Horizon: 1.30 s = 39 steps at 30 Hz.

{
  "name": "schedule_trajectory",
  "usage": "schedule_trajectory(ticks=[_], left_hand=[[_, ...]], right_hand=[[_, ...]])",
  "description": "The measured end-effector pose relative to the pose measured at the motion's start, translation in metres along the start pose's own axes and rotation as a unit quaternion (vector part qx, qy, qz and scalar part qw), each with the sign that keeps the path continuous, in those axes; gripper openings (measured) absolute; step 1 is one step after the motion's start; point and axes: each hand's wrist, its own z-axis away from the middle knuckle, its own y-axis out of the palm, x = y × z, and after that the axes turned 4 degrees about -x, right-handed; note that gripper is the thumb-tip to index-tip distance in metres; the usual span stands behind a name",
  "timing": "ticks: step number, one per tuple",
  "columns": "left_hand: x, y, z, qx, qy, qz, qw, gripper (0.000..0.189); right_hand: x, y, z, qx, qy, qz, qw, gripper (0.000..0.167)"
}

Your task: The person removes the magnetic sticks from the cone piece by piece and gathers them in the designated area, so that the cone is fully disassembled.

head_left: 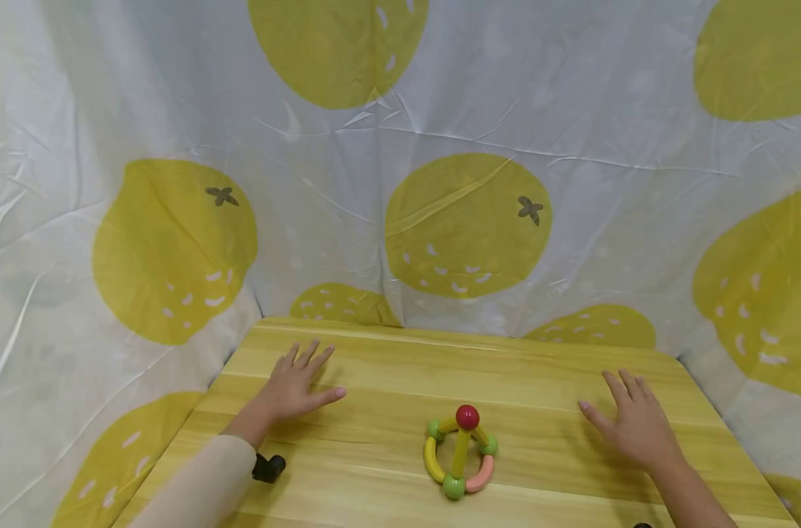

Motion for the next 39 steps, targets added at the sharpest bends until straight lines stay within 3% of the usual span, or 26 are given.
schedule_trajectory(ticks=[5, 11, 19, 26, 30, 36, 39], left_hand=[[-0.023, 0.011, 0.002, 0.009, 0.02, 0.059, 0.998, 0.089], [-0.054, 0.027, 0.006, 0.027, 0.048, 0.131, 0.9898, 0.086], [-0.086, 0.046, 0.008, 0.046, 0.075, 0.177, 0.9803, 0.083], [-0.108, 0.062, 0.011, 0.075, 0.082, 0.2, 0.9734, 0.08], [-0.12, 0.069, 0.011, 0.079, 0.077, 0.214, 0.9706, 0.077], [-0.132, 0.081, 0.011, 0.066, 0.086, 0.247, 0.963, 0.067], [-0.139, 0.086, 0.009, 0.063, 0.104, 0.272, 0.9545, 0.061]], right_hand=[[0.031, 0.013, 0.012, -0.005, -0.006, -0.101, 0.9948, 0.083], [0.065, 0.03, 0.025, 0.008, -0.017, -0.167, 0.9858, 0.076], [0.094, 0.043, 0.034, 0.011, -0.03, -0.208, 0.9776, 0.07], [0.115, 0.054, 0.038, 0.068, -0.005, -0.236, 0.9693, 0.08], [0.127, 0.06, 0.039, 0.092, -0.02, -0.253, 0.963, 0.084], [0.14, 0.066, 0.038, 0.086, -0.065, -0.249, 0.9625, 0.067], [0.145, 0.066, 0.036, 0.104, -0.069, -0.27, 0.9547, 0.06]])
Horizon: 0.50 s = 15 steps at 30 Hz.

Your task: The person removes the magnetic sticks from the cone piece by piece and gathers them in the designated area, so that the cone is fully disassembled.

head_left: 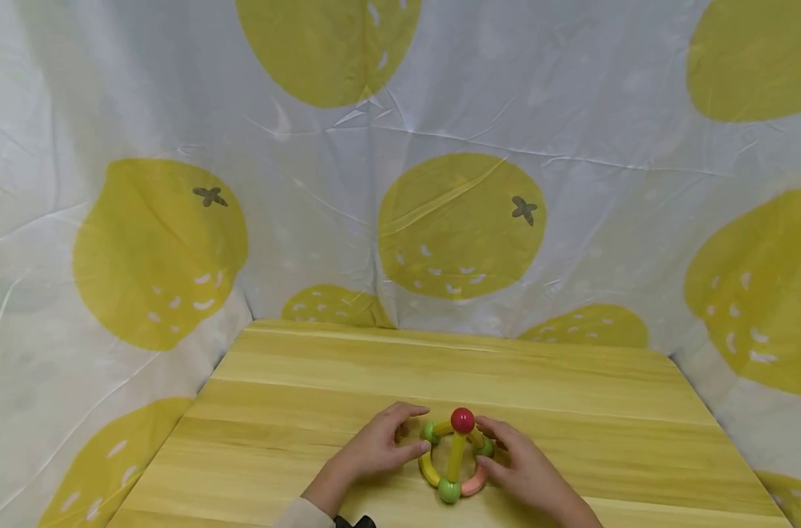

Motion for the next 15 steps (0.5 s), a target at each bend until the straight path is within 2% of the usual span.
schedule_trajectory(ticks=[6, 9, 15], left_hand=[[-0.002, 0.01, -0.005, 0.001, 0.02, 0.01, 0.9997, 0.043], [-0.003, 0.012, -0.006, -0.011, 0.016, 0.003, 0.9998, 0.038], [-0.003, 0.018, -0.009, -0.057, 0.001, 0.005, 0.9983, 0.033]], right_hand=[[0.004, 0.005, -0.005, 0.049, 0.015, -0.039, 0.9979, 0.07], [0.005, 0.007, -0.009, 0.055, 0.019, -0.04, 0.9975, 0.066], [0.008, 0.009, -0.012, 0.023, -0.01, 0.042, 0.9988, 0.056]])
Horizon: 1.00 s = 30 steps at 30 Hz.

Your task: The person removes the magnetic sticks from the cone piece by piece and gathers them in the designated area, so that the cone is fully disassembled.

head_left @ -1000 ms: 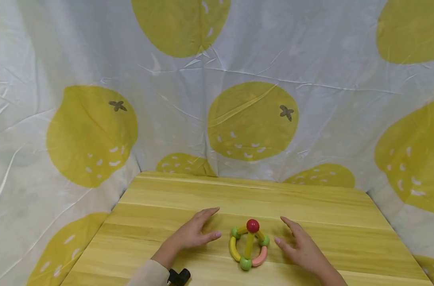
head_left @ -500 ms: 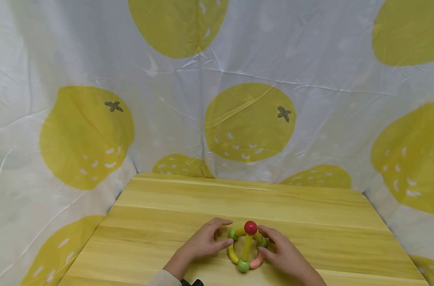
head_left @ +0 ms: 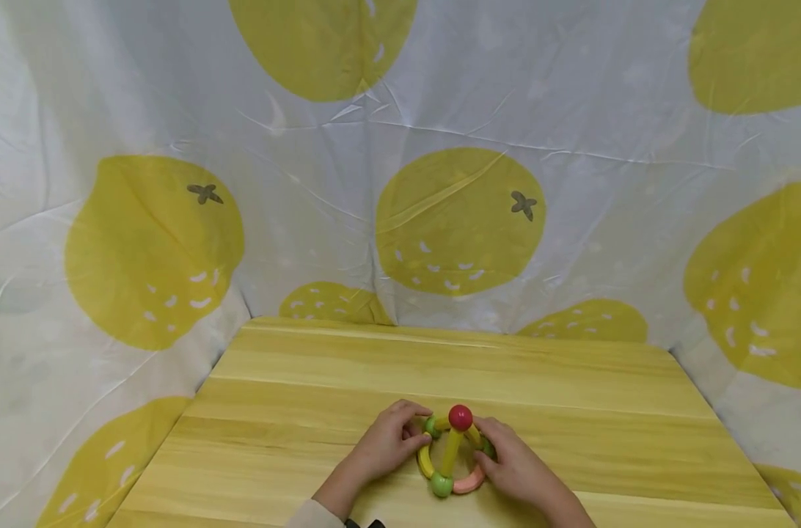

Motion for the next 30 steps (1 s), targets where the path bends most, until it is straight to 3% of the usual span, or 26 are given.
schedule_trajectory(ticks=[5, 12, 18, 23, 27, 30], left_hand=[[-0.001, 0.002, -0.001, -0.039, -0.004, -0.017, 0.9991, 0.025], [-0.004, -0.002, -0.001, -0.045, -0.037, 0.037, 0.9976, 0.041], [-0.017, -0.006, -0.005, -0.067, 0.009, 0.065, 0.9956, 0.042], [-0.034, -0.011, -0.01, -0.104, 0.053, 0.063, 0.9912, 0.031], [-0.047, -0.012, -0.013, -0.109, 0.063, 0.062, 0.9902, 0.037], [-0.053, -0.011, -0.015, -0.096, 0.074, 0.04, 0.9918, 0.045]], right_hand=[[0.002, 0.002, -0.005, 0.001, -0.019, 0.023, 0.9996, 0.061], [0.008, 0.006, -0.011, -0.001, 0.028, 0.01, 0.9996, 0.081], [0.007, 0.011, -0.017, -0.008, 0.053, 0.01, 0.9985, 0.099], [0.004, 0.022, -0.024, -0.032, 0.039, -0.081, 0.9954, 0.092], [0.002, 0.032, -0.027, -0.036, 0.046, -0.186, 0.9809, 0.087], [0.001, 0.041, -0.027, -0.054, 0.062, -0.224, 0.971, 0.087]])
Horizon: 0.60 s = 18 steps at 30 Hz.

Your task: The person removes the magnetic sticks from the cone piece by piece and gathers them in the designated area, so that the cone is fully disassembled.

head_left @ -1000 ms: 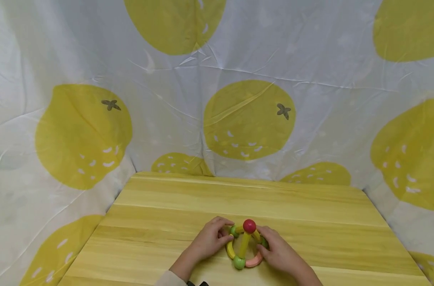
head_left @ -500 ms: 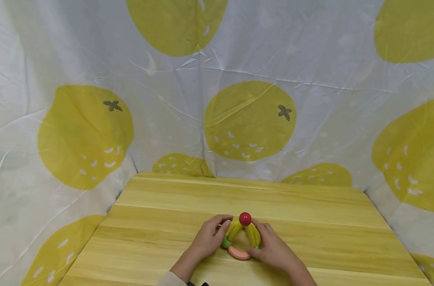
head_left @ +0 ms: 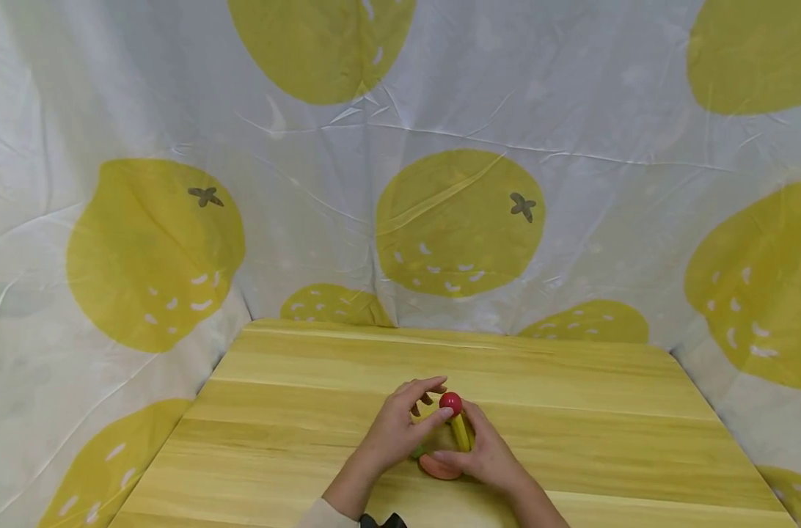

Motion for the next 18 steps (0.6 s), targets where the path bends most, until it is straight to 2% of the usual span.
schedule_trajectory(ticks=[3, 7, 12, 18], left_hand=[[-0.003, 0.003, 0.0, 0.013, 0.018, -0.025, 0.9995, 0.05], [-0.005, 0.006, 0.0, 0.016, 0.031, -0.033, 0.9989, 0.049], [-0.005, 0.007, -0.001, -0.005, 0.053, -0.035, 0.998, 0.045], [-0.003, 0.009, -0.002, -0.03, 0.075, -0.019, 0.9966, 0.04]], right_hand=[[-0.003, 0.008, 0.001, -0.025, 0.008, -0.015, 0.9995, 0.083], [-0.004, 0.016, 0.002, -0.051, 0.002, 0.005, 0.9987, 0.078], [-0.004, 0.019, 0.002, -0.07, -0.01, 0.03, 0.997, 0.077], [-0.005, 0.018, 0.001, -0.079, -0.028, 0.028, 0.9961, 0.072]])
